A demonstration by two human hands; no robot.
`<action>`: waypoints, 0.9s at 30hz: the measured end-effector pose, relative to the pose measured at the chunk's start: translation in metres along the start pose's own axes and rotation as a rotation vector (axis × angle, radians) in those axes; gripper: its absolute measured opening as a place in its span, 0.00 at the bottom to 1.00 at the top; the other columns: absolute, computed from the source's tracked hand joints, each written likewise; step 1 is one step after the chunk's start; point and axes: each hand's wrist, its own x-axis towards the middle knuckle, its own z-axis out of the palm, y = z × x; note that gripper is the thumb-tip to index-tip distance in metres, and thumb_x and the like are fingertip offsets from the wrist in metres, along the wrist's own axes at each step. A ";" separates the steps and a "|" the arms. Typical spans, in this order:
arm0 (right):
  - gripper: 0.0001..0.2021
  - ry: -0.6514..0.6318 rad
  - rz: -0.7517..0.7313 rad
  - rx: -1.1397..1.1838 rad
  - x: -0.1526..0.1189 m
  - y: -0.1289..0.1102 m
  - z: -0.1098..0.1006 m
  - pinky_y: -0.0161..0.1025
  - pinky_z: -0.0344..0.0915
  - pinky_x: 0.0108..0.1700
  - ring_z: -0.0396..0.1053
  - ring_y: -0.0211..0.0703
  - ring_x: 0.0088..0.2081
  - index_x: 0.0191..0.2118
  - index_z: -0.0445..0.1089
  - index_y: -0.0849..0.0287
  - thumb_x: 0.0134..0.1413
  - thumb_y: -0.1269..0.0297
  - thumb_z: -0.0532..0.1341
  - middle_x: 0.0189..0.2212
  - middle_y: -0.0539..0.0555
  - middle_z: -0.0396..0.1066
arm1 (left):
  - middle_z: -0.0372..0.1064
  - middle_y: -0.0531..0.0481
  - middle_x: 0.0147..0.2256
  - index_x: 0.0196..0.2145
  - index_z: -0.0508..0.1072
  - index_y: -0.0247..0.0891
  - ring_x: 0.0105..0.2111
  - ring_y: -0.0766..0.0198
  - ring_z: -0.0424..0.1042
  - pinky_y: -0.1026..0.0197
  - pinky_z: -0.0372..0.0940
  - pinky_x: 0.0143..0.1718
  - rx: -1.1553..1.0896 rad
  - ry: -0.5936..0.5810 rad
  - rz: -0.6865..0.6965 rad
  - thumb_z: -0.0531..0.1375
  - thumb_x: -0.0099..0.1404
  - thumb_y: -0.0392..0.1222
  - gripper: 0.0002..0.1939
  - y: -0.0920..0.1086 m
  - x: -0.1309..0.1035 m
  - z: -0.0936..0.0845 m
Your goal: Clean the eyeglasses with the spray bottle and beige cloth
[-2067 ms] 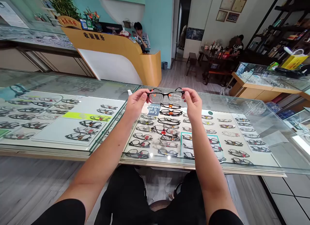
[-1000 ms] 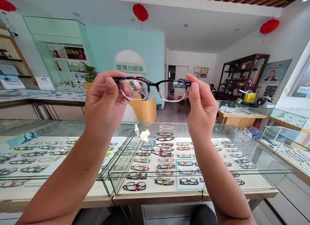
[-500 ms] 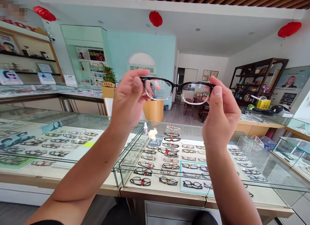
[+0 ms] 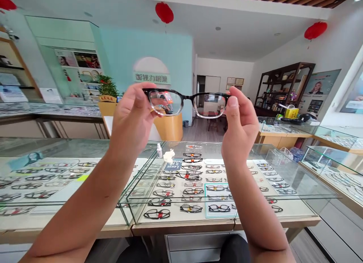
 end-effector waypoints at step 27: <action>0.22 -0.045 0.332 -0.197 -0.054 0.145 -0.021 0.47 0.74 0.62 0.77 0.45 0.58 0.58 0.79 0.46 0.70 0.39 0.61 0.55 0.53 0.78 | 0.79 0.46 0.56 0.49 0.78 0.50 0.43 0.62 0.79 0.62 0.70 0.34 -0.075 0.104 -0.262 0.69 0.65 0.72 0.27 -0.161 -0.037 -0.028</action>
